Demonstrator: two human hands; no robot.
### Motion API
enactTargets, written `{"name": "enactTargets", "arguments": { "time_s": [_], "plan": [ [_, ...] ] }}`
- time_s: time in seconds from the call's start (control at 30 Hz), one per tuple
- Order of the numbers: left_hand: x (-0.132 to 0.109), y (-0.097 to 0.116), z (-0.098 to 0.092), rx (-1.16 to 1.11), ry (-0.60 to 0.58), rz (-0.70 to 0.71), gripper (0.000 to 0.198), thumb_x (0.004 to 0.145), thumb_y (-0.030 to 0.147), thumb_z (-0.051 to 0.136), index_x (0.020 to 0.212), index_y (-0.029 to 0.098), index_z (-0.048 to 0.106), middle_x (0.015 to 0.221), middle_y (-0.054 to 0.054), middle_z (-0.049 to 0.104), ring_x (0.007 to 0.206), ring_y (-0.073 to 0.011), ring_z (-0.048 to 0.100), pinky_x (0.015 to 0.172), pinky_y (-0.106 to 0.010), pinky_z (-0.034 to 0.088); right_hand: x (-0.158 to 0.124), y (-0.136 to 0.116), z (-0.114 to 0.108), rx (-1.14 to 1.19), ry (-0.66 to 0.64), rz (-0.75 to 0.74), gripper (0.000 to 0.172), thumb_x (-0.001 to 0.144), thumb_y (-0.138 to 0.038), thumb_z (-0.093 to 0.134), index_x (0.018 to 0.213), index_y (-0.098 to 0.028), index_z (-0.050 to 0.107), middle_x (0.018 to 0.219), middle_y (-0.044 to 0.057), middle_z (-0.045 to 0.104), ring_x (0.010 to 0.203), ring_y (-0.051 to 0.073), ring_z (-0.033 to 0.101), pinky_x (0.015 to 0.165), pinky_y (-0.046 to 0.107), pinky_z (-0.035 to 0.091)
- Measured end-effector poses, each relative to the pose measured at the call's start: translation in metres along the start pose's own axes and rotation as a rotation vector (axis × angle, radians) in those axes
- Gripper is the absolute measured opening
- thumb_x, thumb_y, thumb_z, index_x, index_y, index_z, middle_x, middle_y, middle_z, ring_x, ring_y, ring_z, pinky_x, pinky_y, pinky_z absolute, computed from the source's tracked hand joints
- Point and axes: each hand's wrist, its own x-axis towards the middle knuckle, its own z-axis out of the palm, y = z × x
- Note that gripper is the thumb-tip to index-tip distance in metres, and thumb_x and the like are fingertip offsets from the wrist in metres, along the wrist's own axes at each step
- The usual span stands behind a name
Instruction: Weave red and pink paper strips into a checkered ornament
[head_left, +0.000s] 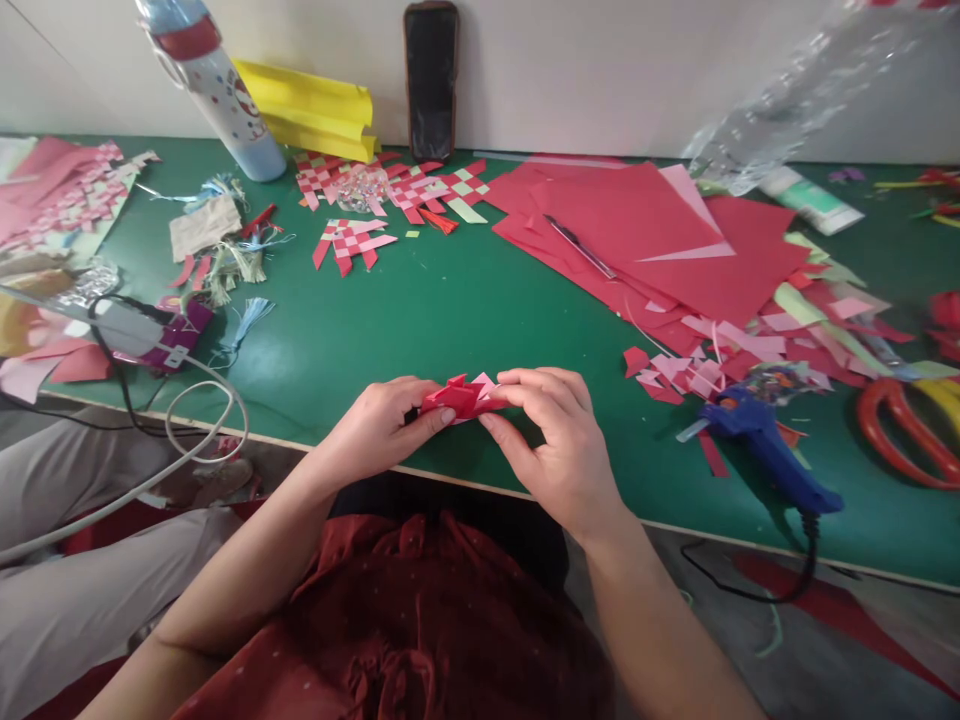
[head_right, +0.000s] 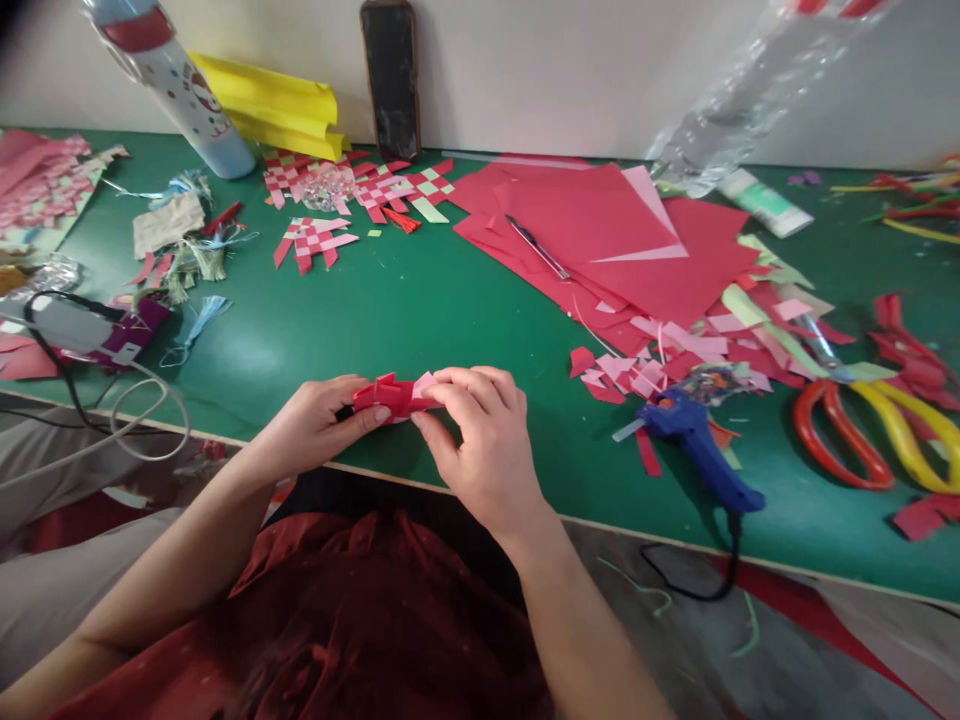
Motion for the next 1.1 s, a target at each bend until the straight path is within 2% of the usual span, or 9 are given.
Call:
{"name": "enactTargets", "arguments": {
  "time_s": [0.1,0.27,0.43,0.57,0.77,0.97,1.1],
  "plan": [
    [-0.001,-0.001,-0.001,0.005,-0.012,0.043,0.022,0.096,0.036,0.052,0.093,0.020,0.065,0.084,-0.001,0.068,0.075,-0.0136,0.061,0.068,-0.023,0.044,0.002,-0.002,0.001,0.034,0.001,-0.002,0.015,0.089,-0.025,0.064,0.103,-0.026,0.066,0.109,0.005,0.070,0.105,0.024,0.058,0.093,0.045,0.049],
    [-0.004,-0.003,0.000,0.008,-0.019,0.171,0.018,0.094,0.035,0.057,0.091,0.019,0.063,0.083,-0.002,0.067,0.079,-0.0147,0.061,0.074,-0.025,0.046,0.001,-0.006,-0.002,0.061,-0.007,-0.023,0.010,0.089,-0.019,0.063,0.091,-0.028,0.068,0.101,0.003,0.071,0.103,0.023,0.059,0.091,0.045,0.050],
    [-0.007,-0.005,-0.001,-0.030,-0.055,0.284,0.020,0.091,0.036,0.062,0.101,0.018,0.063,0.099,-0.006,0.071,0.095,-0.0182,0.064,0.088,-0.030,0.048,-0.013,-0.005,-0.008,0.016,-0.047,-0.088,0.016,0.086,-0.013,0.065,0.094,-0.027,0.066,0.104,0.003,0.070,0.104,0.024,0.058,0.091,0.047,0.049],
    [-0.008,-0.002,-0.002,-0.033,-0.067,0.279,0.018,0.093,0.031,0.059,0.106,0.019,0.063,0.106,-0.006,0.071,0.099,-0.0181,0.064,0.091,-0.031,0.049,-0.022,-0.004,-0.009,-0.027,-0.052,-0.110,0.020,0.084,-0.010,0.066,0.096,-0.026,0.063,0.105,0.006,0.069,0.105,0.025,0.057,0.089,0.048,0.050],
    [-0.008,0.000,0.002,0.010,-0.014,0.273,0.014,0.095,0.023,0.053,0.095,0.016,0.065,0.095,-0.006,0.072,0.094,-0.0194,0.065,0.088,-0.035,0.051,-0.027,-0.004,-0.009,-0.049,-0.064,-0.125,0.033,0.084,-0.006,0.063,0.113,-0.022,0.060,0.109,0.008,0.067,0.105,0.025,0.056,0.088,0.047,0.050],
    [-0.008,-0.003,0.007,0.013,0.050,0.267,0.014,0.094,0.017,0.053,0.099,0.014,0.066,0.095,-0.007,0.073,0.094,-0.0189,0.065,0.086,-0.033,0.052,-0.029,-0.008,-0.012,-0.075,-0.134,-0.138,0.024,0.085,-0.018,0.069,0.108,-0.020,0.062,0.102,0.006,0.070,0.097,0.023,0.057,0.085,0.043,0.046],
    [-0.008,-0.002,0.009,0.036,0.070,0.324,0.011,0.092,0.017,0.057,0.095,0.015,0.067,0.096,-0.006,0.074,0.094,-0.0191,0.065,0.088,-0.035,0.053,-0.034,-0.008,-0.017,-0.072,-0.198,-0.124,0.018,0.085,-0.028,0.071,0.100,-0.021,0.064,0.099,0.004,0.071,0.096,0.023,0.057,0.087,0.044,0.042]
  ]
}}
